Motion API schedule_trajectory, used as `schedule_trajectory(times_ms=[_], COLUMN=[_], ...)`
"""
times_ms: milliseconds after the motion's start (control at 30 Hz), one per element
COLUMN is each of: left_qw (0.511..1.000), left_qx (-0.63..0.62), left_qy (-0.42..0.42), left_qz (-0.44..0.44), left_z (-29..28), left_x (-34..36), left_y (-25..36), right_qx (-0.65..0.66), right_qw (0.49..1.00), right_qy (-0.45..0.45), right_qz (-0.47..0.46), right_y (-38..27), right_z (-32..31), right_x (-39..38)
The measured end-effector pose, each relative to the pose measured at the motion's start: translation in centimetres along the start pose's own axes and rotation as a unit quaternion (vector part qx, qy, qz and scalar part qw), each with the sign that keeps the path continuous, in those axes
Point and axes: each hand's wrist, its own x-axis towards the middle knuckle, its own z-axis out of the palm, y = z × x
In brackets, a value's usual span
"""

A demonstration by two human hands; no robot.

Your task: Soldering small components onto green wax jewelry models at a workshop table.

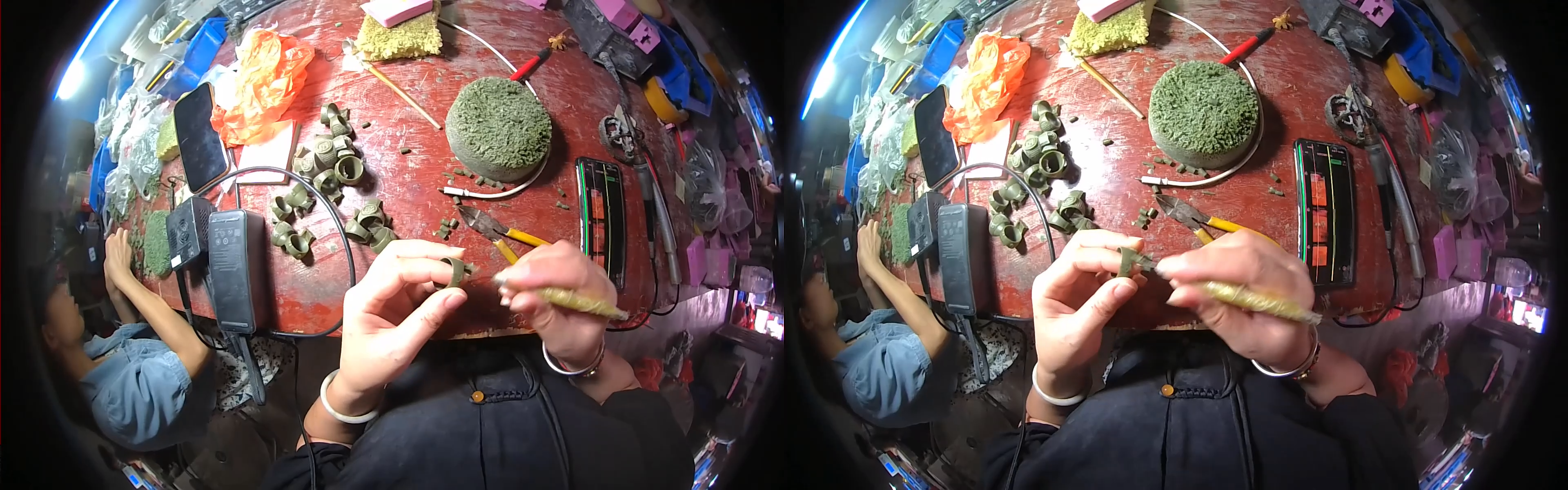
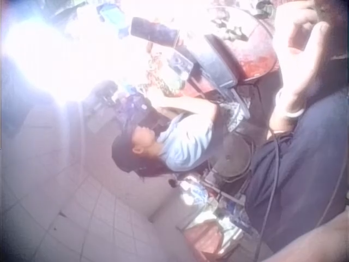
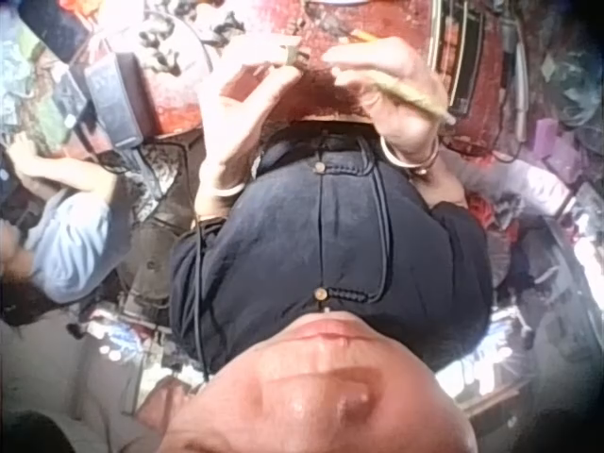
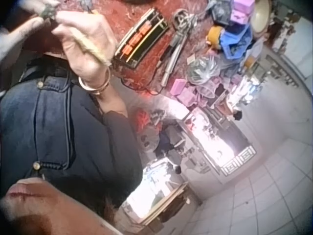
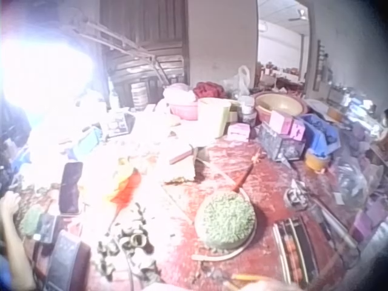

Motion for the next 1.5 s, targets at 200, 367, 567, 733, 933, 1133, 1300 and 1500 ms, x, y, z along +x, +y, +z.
schedule_trajectory(times_ms=[200,367,567,733,933,1133,1300,1500], left_qw=[0.995,0.996,0.986,0.983,0.914,0.912,0.887,0.899], left_qx=[-0.089,-0.077,-0.152,-0.177,-0.370,-0.361,-0.402,-0.368], left_qy=[-0.037,-0.025,-0.001,-0.021,-0.024,-0.009,0.013,0.001], left_qz=[-0.013,-0.022,-0.065,-0.053,-0.163,-0.196,-0.227,-0.239], left_z=[0.0,-0.2,0.2,-0.2,-0.4,-0.4,-0.5,-0.6], left_x=[0.0,0.2,0.0,-0.1,0.0,-0.4,-0.2,-0.1], left_y=[-0.4,-0.6,-0.4,-0.9,0.1,0.1,0.2,0.5], right_qx=[-0.112,-0.010,0.026,0.079,0.049,0.108,0.117,0.142], right_qw=[0.993,1.000,0.998,0.996,0.994,0.982,0.983,0.976], right_qy=[0.009,0.003,0.023,-0.032,0.052,0.064,0.058,0.046], right_qz=[-0.023,-0.018,0.050,0.008,0.088,0.139,0.130,0.161], right_y=[0.2,0.4,0.3,0.5,0.6,0.2,0.6,-0.6], right_z=[0.1,0.1,0.4,0.5,0.1,0.5,0.4,0.5], right_x=[0.7,-0.1,-0.1,0.0,-0.5,-0.6,-0.7,-0.2])
